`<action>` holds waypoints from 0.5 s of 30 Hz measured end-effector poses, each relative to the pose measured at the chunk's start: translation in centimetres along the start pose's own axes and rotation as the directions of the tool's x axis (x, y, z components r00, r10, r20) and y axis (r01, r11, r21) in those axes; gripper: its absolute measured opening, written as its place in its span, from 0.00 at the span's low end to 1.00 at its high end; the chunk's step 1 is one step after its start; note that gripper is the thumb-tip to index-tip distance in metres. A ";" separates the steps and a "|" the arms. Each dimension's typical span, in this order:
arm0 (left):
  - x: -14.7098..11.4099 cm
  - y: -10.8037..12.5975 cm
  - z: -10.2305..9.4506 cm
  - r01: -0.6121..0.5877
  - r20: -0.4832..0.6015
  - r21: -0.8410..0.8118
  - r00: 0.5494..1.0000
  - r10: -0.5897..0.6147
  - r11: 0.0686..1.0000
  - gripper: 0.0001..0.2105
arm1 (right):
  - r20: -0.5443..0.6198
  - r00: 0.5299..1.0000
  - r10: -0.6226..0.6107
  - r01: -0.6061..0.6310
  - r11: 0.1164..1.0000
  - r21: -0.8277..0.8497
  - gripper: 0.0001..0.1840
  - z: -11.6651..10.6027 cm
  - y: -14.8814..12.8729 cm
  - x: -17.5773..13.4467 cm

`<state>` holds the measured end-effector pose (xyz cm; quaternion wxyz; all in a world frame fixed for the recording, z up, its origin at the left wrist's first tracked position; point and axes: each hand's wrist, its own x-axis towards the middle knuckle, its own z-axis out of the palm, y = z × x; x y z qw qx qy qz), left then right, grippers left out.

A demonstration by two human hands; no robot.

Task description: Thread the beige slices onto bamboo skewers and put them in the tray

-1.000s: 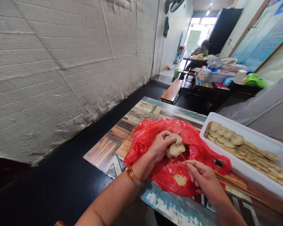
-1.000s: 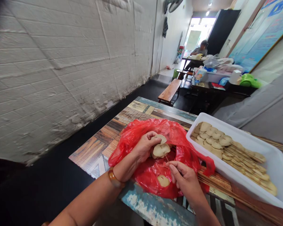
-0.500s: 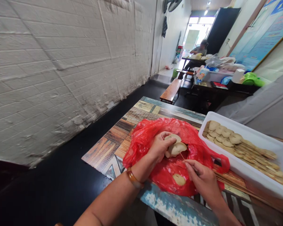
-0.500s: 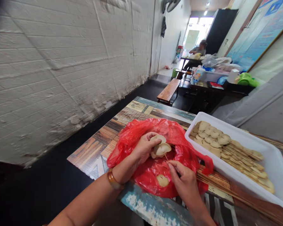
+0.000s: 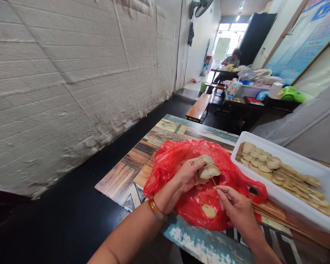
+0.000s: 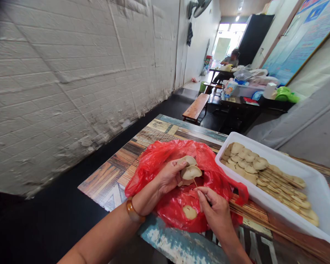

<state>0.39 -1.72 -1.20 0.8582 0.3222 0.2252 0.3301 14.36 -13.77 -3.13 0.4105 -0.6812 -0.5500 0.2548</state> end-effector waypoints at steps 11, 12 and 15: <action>0.7 0.1 -0.2 -0.068 -0.087 -0.061 0.994 0.062 0.996 0.18 | -0.029 0.998 -0.055 0.050 0.990 -0.132 0.18 0.0 0.2 -0.1; 0.7 0.1 -0.1 -0.070 -0.091 -0.058 0.994 0.065 0.996 0.18 | -0.041 0.997 -0.067 0.061 0.987 -0.147 0.18 0.1 0.2 -0.1; 0.8 -0.2 -0.2 -0.085 -0.108 -0.035 0.991 0.080 0.996 0.19 | -0.072 0.993 -0.093 0.078 0.979 -0.186 0.17 0.4 0.3 -0.3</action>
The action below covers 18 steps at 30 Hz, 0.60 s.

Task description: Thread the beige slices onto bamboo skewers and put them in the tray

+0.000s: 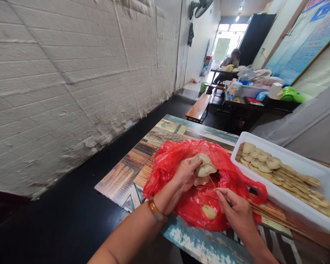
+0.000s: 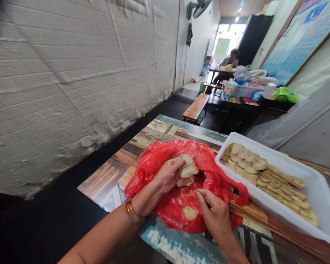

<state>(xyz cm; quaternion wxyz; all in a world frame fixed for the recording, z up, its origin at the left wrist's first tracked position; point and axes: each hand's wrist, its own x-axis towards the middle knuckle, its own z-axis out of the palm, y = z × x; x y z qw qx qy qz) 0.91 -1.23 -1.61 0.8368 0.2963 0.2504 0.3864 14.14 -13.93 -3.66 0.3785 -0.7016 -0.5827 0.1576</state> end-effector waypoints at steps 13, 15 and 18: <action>0.1 -1.4 -0.4 0.052 0.036 0.052 0.998 -0.053 0.997 0.24 | -0.040 0.999 -0.023 0.022 1.000 -0.004 0.16 0.3 0.1 -0.2; 0.1 -1.7 -0.3 0.061 0.033 0.063 0.997 -0.063 0.996 0.24 | -0.043 0.999 -0.020 0.020 1.000 -0.003 0.16 0.4 0.1 -0.2; 0.0 -2.0 0.0 0.060 0.021 0.045 0.998 -0.061 0.997 0.22 | -0.039 0.999 -0.007 0.006 1.000 -0.007 0.17 0.3 0.0 -0.1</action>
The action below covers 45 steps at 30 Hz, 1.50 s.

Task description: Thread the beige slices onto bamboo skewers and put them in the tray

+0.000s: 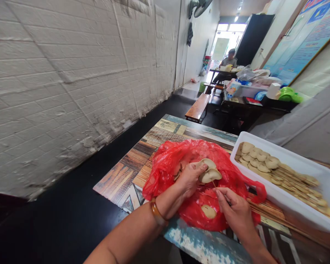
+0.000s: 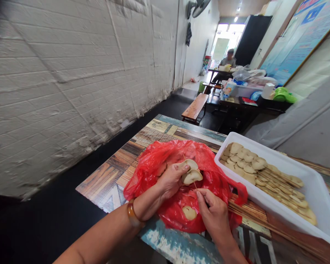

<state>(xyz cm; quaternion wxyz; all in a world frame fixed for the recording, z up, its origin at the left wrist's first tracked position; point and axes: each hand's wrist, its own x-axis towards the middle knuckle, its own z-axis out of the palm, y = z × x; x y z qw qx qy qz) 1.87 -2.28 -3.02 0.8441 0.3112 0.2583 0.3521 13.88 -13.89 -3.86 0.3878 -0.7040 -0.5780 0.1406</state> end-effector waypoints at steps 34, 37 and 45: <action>0.4 4.4 -2.3 -0.356 0.345 0.934 0.868 0.357 -0.036 0.07 | -0.093 0.981 0.171 -0.126 0.922 0.367 0.14 -2.7 1.0 1.0; 0.1 5.0 -2.5 -0.346 0.385 0.920 0.885 0.263 -0.183 0.08 | -0.107 0.981 0.159 -0.113 0.933 0.343 0.14 -2.7 1.1 1.0; -0.3 5.7 -2.4 -0.420 0.454 0.872 0.886 0.092 -0.252 0.17 | -0.082 0.989 0.123 -0.094 0.951 0.295 0.15 -3.0 0.2 1.1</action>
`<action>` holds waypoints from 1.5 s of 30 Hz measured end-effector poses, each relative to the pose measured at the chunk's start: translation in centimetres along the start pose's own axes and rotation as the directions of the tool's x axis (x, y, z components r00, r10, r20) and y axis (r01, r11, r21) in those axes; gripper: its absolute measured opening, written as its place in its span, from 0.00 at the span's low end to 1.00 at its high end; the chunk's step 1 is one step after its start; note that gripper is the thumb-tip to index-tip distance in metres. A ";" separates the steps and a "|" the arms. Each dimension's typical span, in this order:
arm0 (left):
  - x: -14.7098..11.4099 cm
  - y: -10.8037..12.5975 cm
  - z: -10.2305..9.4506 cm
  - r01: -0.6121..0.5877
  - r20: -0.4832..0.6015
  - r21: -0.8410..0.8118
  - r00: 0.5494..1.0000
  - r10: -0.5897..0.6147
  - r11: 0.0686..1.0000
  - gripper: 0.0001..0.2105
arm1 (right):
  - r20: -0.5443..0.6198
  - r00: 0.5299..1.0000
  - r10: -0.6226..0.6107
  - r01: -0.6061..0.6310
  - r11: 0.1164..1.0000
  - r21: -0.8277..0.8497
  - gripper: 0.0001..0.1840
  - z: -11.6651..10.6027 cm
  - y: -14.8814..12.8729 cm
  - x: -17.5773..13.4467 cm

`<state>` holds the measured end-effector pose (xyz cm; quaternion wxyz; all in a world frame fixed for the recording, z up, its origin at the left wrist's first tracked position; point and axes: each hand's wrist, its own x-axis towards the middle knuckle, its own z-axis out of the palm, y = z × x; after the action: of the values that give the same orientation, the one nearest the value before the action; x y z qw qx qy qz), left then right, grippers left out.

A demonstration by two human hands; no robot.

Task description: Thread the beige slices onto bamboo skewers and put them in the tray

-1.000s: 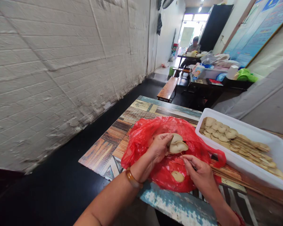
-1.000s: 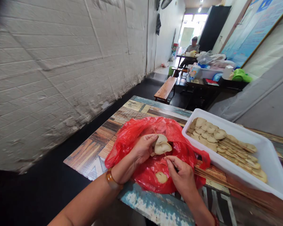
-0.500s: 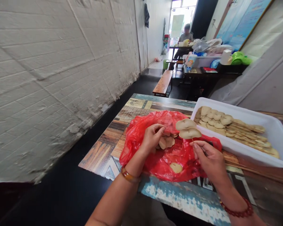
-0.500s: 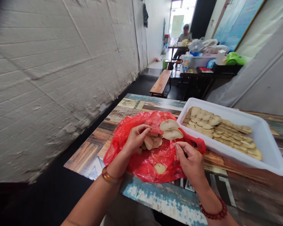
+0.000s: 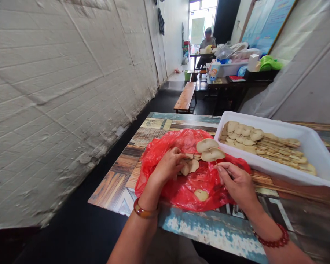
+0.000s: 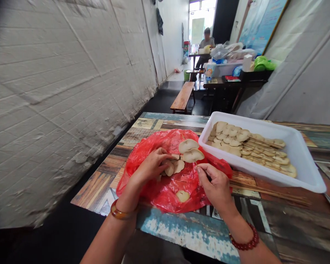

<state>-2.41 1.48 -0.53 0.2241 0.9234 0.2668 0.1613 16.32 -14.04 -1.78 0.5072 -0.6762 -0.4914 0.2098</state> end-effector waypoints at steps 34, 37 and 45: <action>0.5 0.3 1.8 0.097 -0.162 0.081 0.983 -0.083 0.992 0.08 | 0.013 1.000 -0.021 0.022 0.994 -0.111 0.16 0.1 0.6 0.1; 0.4 1.0 2.1 0.049 -0.122 0.117 0.992 -0.034 0.992 0.07 | 0.009 0.999 -0.032 0.033 0.992 -0.118 0.16 0.1 0.6 0.2; 0.5 1.4 3.0 0.033 -0.069 0.125 0.997 -0.024 0.992 0.06 | 0.019 0.999 -0.027 0.028 0.997 -0.076 0.17 0.3 0.9 0.2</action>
<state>-0.14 -0.31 -2.29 0.1587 0.9258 0.2970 0.1719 16.60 -13.69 -2.67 0.4794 -0.6864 -0.5129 0.1898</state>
